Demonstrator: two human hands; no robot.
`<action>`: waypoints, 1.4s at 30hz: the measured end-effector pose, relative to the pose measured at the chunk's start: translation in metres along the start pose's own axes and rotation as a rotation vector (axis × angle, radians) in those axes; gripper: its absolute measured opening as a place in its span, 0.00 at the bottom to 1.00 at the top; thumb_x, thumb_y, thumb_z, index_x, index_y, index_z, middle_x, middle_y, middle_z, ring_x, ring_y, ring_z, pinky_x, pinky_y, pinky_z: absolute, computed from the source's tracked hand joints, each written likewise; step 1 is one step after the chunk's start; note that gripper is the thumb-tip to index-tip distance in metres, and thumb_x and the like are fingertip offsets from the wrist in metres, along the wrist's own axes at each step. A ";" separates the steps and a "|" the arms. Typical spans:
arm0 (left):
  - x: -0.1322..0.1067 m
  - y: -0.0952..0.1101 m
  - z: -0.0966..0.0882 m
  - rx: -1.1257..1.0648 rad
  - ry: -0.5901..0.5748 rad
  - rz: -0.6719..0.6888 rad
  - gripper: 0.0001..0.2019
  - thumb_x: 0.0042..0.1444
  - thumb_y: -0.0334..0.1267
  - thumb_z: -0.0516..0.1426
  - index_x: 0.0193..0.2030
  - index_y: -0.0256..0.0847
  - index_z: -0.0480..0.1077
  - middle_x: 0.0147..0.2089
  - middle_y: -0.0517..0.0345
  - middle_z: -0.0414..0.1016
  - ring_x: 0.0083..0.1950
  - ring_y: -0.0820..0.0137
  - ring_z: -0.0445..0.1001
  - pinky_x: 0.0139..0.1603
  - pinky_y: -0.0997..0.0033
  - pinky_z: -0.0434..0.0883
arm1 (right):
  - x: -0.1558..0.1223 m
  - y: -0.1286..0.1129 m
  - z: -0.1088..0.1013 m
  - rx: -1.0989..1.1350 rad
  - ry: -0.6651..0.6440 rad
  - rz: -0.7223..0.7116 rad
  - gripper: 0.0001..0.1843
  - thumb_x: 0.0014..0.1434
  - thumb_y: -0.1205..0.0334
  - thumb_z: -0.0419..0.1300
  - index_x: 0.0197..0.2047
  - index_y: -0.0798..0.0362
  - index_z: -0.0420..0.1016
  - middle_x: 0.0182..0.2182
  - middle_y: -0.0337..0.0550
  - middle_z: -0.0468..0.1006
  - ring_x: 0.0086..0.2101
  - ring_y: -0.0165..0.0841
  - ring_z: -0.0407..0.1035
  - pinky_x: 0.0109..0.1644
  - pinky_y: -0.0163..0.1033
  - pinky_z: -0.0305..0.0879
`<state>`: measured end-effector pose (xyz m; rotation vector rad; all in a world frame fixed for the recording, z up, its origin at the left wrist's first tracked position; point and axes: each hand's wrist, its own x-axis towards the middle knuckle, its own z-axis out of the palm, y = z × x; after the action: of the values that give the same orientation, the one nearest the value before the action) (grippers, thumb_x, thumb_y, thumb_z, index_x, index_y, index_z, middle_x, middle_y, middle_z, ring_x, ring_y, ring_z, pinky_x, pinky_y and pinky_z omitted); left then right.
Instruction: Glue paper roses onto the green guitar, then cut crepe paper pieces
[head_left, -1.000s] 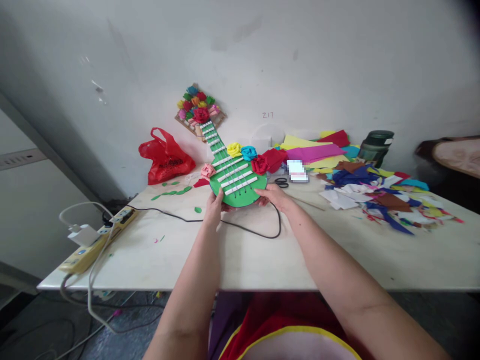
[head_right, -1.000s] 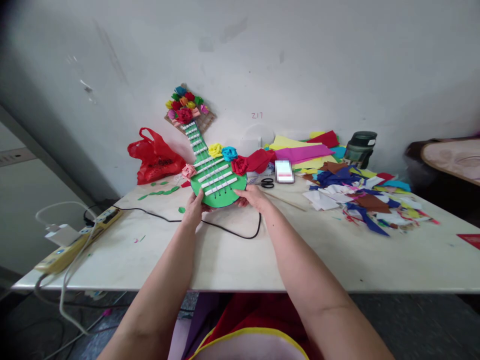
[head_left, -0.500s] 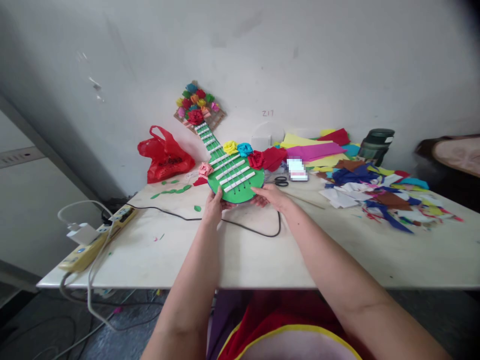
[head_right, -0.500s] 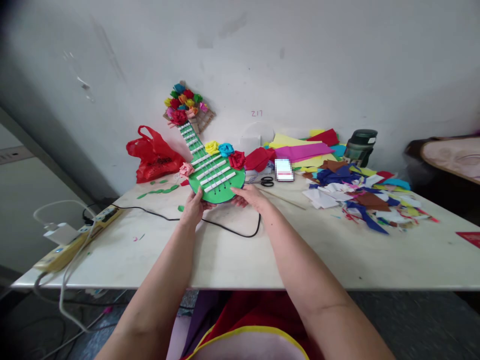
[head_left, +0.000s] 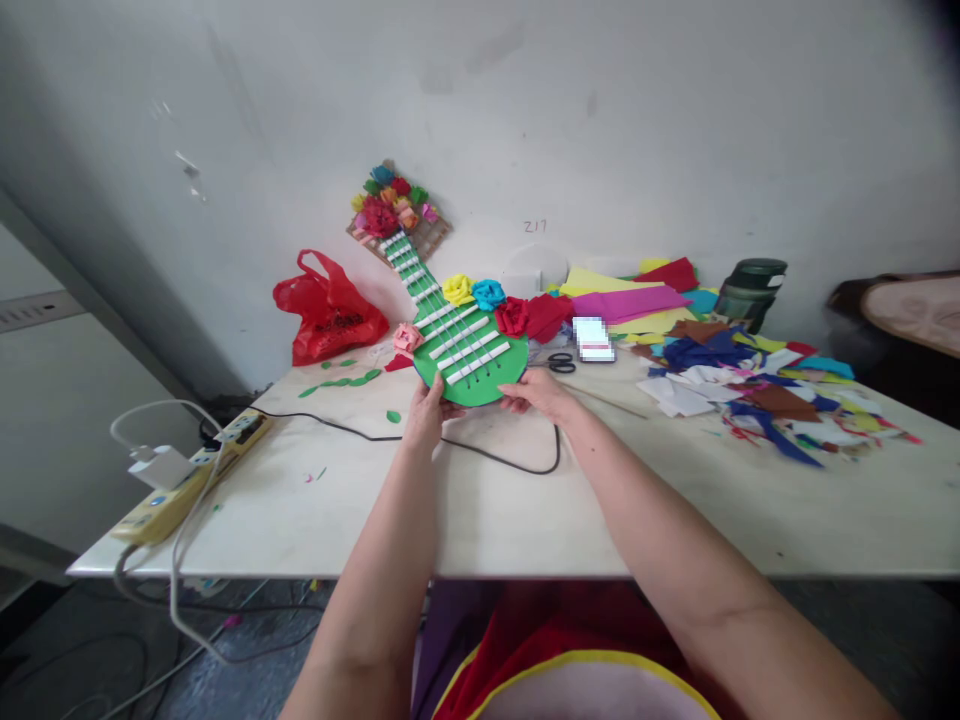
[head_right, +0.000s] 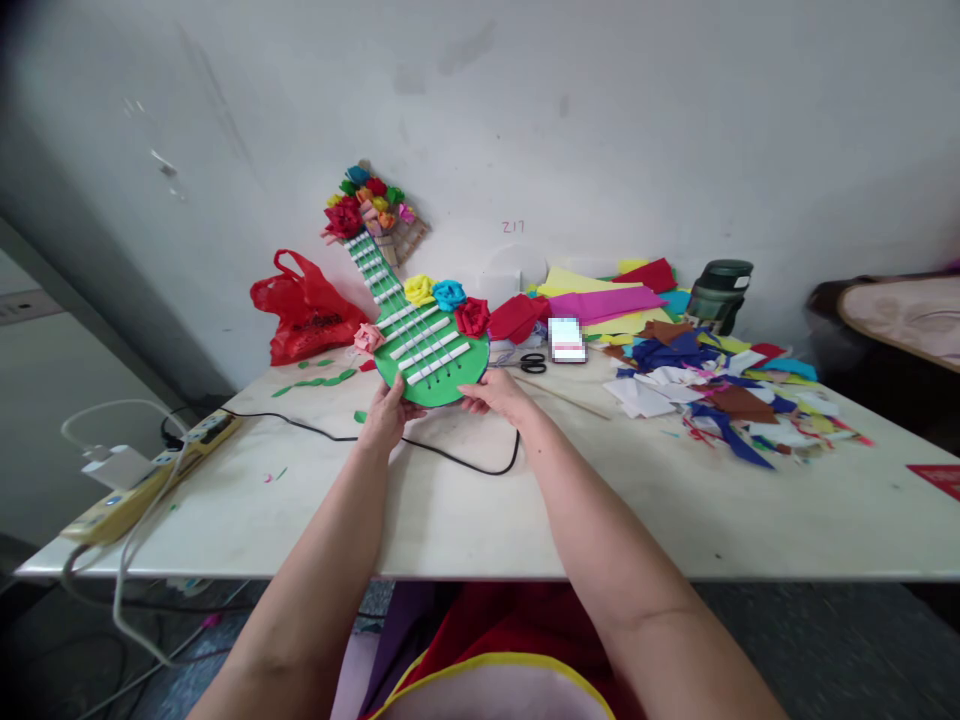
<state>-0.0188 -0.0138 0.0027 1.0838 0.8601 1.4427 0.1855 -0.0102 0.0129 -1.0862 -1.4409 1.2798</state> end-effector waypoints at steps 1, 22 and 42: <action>0.000 0.000 0.000 0.000 0.000 0.002 0.30 0.48 0.53 0.58 0.55 0.40 0.58 0.26 0.57 0.73 0.21 0.70 0.72 0.22 0.71 0.71 | 0.000 0.000 0.000 -0.009 0.004 -0.006 0.10 0.47 0.60 0.65 0.24 0.60 0.73 0.19 0.44 0.77 0.16 0.24 0.65 0.17 0.27 0.61; 0.002 0.001 -0.003 -0.038 0.037 -0.001 0.28 0.50 0.50 0.58 0.55 0.40 0.58 0.27 0.57 0.73 0.21 0.70 0.72 0.21 0.72 0.71 | 0.000 -0.004 0.000 0.049 0.084 -0.036 0.19 0.54 0.47 0.57 0.26 0.57 0.69 0.20 0.46 0.77 0.15 0.26 0.66 0.16 0.29 0.60; 0.002 -0.002 -0.004 0.038 -0.035 -0.023 0.28 0.50 0.51 0.58 0.54 0.39 0.59 0.27 0.57 0.73 0.21 0.70 0.72 0.20 0.72 0.71 | 0.011 0.000 -0.009 0.270 0.519 -0.111 0.16 0.40 0.51 0.65 0.23 0.54 0.69 0.18 0.36 0.71 0.18 0.28 0.65 0.16 0.32 0.59</action>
<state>-0.0225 -0.0114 0.0000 1.1213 0.8753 1.3896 0.1923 0.0022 0.0144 -1.0402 -0.8980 0.9826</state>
